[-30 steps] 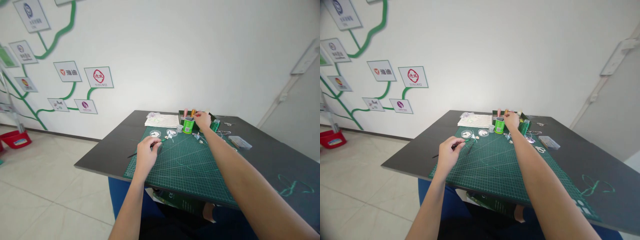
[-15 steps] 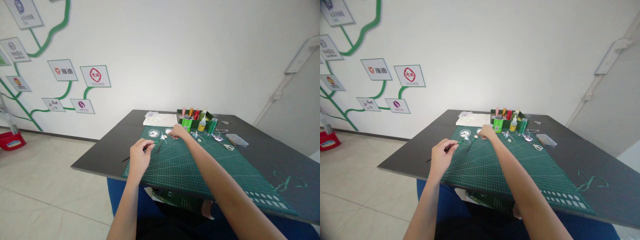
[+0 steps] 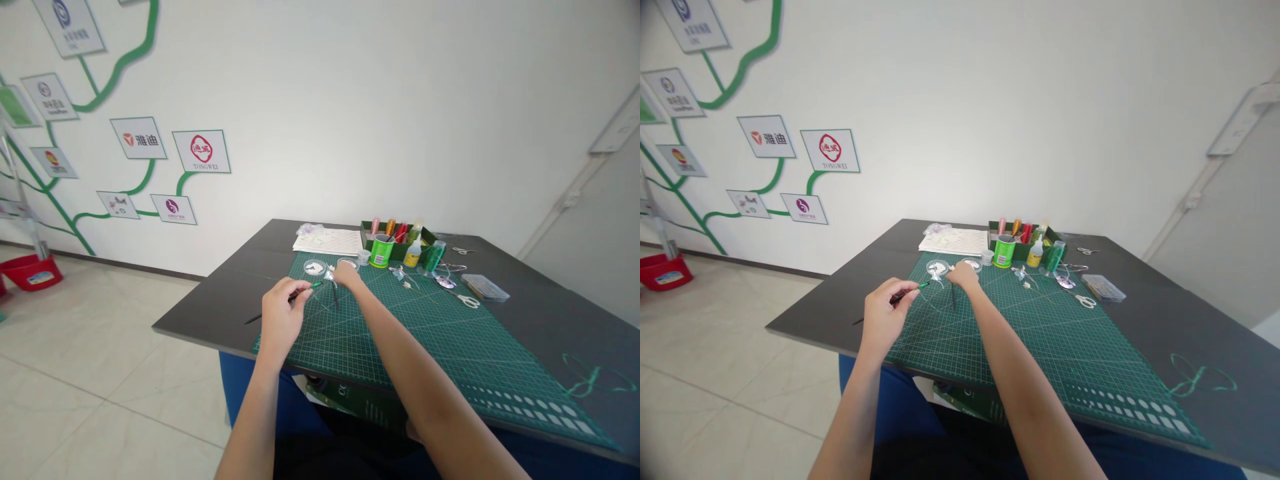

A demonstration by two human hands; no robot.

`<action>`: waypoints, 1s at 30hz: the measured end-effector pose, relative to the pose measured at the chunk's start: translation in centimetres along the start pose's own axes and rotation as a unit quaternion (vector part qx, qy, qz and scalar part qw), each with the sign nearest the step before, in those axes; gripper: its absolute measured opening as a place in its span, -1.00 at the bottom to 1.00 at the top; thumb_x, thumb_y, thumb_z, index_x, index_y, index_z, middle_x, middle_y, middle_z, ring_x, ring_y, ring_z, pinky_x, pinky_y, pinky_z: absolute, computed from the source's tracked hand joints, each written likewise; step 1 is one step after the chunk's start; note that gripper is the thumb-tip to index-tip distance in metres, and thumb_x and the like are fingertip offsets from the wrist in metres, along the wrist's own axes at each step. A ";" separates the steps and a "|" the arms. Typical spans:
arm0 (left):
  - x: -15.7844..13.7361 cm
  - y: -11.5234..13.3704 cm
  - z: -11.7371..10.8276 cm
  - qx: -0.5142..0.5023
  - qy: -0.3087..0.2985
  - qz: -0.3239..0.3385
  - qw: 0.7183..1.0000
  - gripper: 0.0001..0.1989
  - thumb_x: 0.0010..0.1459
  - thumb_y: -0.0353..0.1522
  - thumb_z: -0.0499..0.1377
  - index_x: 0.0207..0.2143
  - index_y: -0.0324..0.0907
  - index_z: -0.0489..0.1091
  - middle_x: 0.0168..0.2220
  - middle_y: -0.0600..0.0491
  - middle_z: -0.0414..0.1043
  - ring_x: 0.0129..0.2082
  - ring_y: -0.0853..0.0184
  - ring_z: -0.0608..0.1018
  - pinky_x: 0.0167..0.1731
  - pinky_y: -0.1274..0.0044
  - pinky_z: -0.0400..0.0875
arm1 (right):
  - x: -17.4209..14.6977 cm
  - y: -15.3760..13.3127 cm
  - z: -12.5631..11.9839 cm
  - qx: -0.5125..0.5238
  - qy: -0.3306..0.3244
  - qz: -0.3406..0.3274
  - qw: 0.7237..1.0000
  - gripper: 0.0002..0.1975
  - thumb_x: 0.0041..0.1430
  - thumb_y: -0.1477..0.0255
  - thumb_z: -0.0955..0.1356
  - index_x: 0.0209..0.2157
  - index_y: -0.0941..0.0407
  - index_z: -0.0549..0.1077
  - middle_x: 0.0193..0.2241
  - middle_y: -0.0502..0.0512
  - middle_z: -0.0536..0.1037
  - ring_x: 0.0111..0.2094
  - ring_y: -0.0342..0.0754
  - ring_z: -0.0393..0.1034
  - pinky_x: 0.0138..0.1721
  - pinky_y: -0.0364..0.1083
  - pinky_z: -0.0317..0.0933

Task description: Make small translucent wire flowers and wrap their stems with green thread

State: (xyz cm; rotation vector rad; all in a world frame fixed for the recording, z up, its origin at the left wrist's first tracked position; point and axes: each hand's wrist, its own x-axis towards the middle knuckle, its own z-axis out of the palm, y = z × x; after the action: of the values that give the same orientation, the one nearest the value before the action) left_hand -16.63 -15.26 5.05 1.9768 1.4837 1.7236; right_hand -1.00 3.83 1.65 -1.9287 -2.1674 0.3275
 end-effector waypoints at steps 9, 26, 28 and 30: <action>-0.2 -0.2 -0.5 -0.001 0.011 -0.004 1.000 -0.88 0.18 -0.50 0.23 -0.36 -0.17 0.55 -0.40 0.08 0.53 -0.41 0.38 0.54 -0.35 0.56 0.41 | 0.5 0.4 -2.5 0.105 0.154 -0.011 0.982 -0.77 0.18 0.36 0.34 -0.25 0.17 0.60 -0.29 0.19 0.66 -0.23 0.01 0.53 -0.29 -0.15 0.24; -0.2 -0.6 -1.2 -0.007 0.004 -0.006 1.000 -0.86 0.17 -0.54 0.23 -0.35 -0.16 0.55 -0.39 0.08 0.53 -0.41 0.39 0.53 -0.34 0.56 0.41 | 5.2 1.0 -1.7 0.138 0.149 0.048 0.978 -0.83 0.16 0.41 0.39 -0.32 0.18 0.63 -0.40 0.20 0.66 -0.29 0.02 0.55 -0.32 -0.16 0.28; -0.2 -0.5 -1.6 0.001 0.000 -0.008 1.000 -0.85 0.17 -0.55 0.24 -0.36 -0.16 0.55 -0.39 0.09 0.53 -0.41 0.39 0.52 -0.33 0.56 0.40 | 6.3 0.7 -1.4 0.129 0.118 0.068 0.982 -0.84 0.14 0.44 0.39 -0.38 0.21 0.63 -0.49 0.21 0.63 -0.38 0.02 0.56 -0.39 -0.16 0.28; -0.3 -0.5 -2.0 0.012 -0.010 -0.011 1.000 -0.85 0.17 -0.55 0.24 -0.36 -0.15 0.55 -0.40 0.09 0.52 -0.40 0.39 0.52 -0.33 0.55 0.38 | 7.3 0.4 -1.1 0.111 0.097 0.086 0.985 -0.83 0.13 0.47 0.39 -0.45 0.25 0.62 -0.53 0.26 0.61 -0.40 0.06 0.56 -0.39 -0.13 0.28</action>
State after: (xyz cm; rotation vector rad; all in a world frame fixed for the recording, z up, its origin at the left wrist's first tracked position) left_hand -18.49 -16.15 5.22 1.9767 1.5213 1.6802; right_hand -1.15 11.15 2.65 -1.9356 -1.7686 0.3770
